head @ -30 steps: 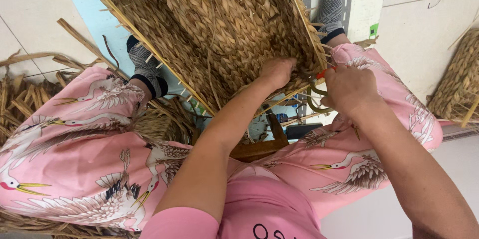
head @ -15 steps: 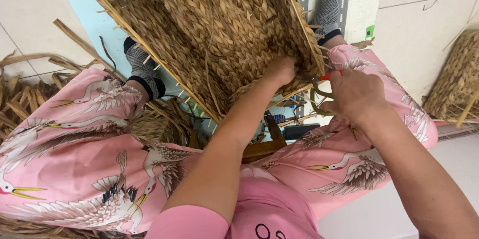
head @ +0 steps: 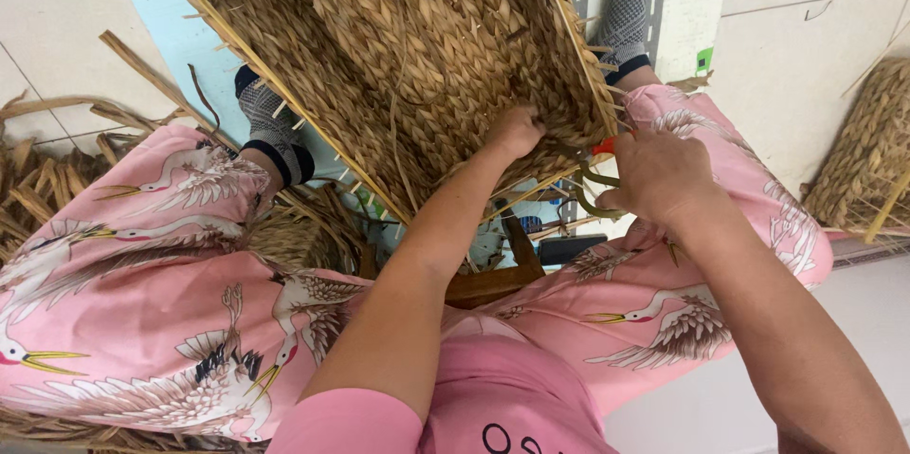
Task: The person weaves a basket by hand and using shears to trim fibers. The person inserts dried grass fibers into the existing weave of the basket and cuts off the excess with shears, working around the interior and base of the container.
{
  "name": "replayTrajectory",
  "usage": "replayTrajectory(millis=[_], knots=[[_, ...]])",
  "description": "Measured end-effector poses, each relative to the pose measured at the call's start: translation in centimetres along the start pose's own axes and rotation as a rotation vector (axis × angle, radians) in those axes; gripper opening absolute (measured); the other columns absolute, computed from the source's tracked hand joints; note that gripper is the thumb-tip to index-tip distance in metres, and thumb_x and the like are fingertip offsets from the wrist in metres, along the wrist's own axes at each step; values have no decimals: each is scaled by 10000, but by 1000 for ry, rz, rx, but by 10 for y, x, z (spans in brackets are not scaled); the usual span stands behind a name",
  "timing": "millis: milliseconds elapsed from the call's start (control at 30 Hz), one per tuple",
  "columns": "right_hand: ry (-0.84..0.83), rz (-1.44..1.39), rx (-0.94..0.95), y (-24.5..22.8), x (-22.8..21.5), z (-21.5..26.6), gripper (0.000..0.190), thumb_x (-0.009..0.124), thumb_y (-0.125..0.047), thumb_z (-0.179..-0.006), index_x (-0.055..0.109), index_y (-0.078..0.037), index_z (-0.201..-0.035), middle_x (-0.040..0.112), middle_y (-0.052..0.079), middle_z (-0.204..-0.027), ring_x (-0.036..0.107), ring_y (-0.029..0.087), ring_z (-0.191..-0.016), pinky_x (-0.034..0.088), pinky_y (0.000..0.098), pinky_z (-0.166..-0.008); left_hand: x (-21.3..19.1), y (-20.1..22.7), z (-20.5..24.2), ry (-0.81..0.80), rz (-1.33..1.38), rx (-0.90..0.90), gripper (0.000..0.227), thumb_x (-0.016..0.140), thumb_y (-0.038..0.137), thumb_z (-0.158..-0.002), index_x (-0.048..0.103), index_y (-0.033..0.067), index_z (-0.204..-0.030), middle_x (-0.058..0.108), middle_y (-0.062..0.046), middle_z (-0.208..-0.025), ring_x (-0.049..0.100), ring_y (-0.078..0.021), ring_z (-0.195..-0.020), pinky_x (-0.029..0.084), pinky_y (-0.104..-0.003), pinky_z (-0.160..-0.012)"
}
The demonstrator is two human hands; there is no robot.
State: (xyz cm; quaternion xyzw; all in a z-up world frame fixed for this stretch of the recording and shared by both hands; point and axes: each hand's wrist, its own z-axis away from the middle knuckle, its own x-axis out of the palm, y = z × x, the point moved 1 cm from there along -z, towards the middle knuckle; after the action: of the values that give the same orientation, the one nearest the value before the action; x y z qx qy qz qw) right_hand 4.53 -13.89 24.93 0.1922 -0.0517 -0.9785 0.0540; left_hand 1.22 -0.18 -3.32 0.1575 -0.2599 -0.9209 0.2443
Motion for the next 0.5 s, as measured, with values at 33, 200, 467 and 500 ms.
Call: replayTrajectory(millis=[33,200,467,500], knots=[[-1,-27,3,1,0,-1,659,836,-480,-742,631,-113,-1250,678,85,-1240,648,273,-1197,542,449,-946,-3,2,2,2,1,2,486,690,331,-911,650,93,-1334,655,-146,-1338,637,-333,-1202,502,-420,-1029],[-80,-51,21,2,-4,-6,501,724,-409,-874,658,-71,-1238,696,134,-1255,680,318,-1175,556,462,-964,-18,10,18,-49,-62,-43,455,658,310,-936,670,123,-1350,674,-132,-1365,640,-320,-1243,507,-409,-1056],[-149,-74,55,-11,-14,-15,509,690,-405,-897,646,-71,-1278,727,143,-1224,693,320,-1160,559,465,-965,-21,9,21,-44,-44,-33,458,648,306,-944,644,141,-1371,624,-116,-1408,607,-304,-1267,467,-390,-1088],[-148,-70,53,-13,-13,-18,497,698,-408,-898,666,-60,-1252,724,153,-1229,696,325,-1154,561,462,-963,-22,12,22,-49,-48,-25,452,644,303,-942,645,143,-1364,621,-112,-1406,605,-303,-1265,467,-392,-1083]])
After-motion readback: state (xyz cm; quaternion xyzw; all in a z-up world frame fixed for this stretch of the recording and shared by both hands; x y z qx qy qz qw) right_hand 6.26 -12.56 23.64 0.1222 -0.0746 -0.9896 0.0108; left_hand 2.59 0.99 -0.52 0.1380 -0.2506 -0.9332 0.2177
